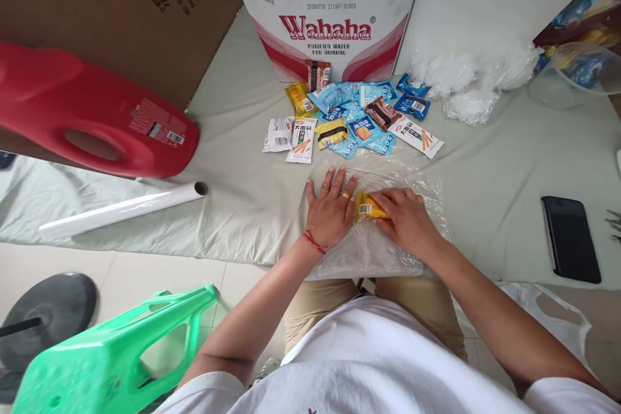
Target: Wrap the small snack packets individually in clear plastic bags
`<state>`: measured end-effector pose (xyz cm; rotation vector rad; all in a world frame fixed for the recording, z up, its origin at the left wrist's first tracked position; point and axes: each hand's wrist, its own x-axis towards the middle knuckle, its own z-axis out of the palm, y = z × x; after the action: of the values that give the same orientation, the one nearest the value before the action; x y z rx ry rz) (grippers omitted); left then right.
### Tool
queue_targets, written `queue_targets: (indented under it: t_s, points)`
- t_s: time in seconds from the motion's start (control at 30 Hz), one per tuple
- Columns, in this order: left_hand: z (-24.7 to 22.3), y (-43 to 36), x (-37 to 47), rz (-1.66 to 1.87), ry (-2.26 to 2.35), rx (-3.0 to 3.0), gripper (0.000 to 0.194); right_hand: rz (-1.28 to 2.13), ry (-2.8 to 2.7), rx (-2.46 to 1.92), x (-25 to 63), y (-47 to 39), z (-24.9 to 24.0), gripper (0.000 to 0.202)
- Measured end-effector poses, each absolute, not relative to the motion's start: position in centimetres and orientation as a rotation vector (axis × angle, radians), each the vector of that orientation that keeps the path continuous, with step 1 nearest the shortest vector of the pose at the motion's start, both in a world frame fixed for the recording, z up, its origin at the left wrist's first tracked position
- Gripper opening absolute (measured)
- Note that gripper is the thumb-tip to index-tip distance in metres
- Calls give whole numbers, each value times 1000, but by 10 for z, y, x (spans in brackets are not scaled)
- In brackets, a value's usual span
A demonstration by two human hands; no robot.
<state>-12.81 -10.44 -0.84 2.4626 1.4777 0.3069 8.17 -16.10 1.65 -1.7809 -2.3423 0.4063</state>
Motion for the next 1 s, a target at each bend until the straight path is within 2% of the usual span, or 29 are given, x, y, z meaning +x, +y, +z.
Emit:
queue_targets:
  t_s: [0.13,0.2,0.3,0.4,0.43,0.57,0.63,0.7,0.73,0.87,1.0]
  points:
    - [-19,-102,-139,660,1510,2341,48,531,-2216,-1589,98,-147,25,56]
    - [-24,-96,-144,883,1533,2252,48,441,-2078,-1613,115,-127,28,53]
    - [-23,-78,-145,992,1556,2179,63,261,-1990,-1771,139,-88,25,60]
    - [-12,-55,-136,839,1540,2236,85,309,-2068,-1873,151,-52,16,72]
    - [-8,-48,-132,764,1518,2278,91,337,-2099,-1896,153,-44,12,67]
    - [3,-25,-121,476,1390,2453,104,362,-2187,-1881,154,-33,13,22]
    - [5,-18,-121,395,1339,2510,106,364,-2226,-1762,154,-40,24,19]
    - [6,-14,-123,341,1296,2559,99,367,-2255,-1623,153,-53,38,20]
    - [8,-14,-125,307,1272,2575,90,366,-2267,-1568,153,-61,45,21]
    - [20,-22,-139,272,1238,2585,29,327,-2334,-1424,148,-101,62,24]
    - [28,-52,-162,461,1180,2723,13,237,-2384,-1299,147,-144,54,26]
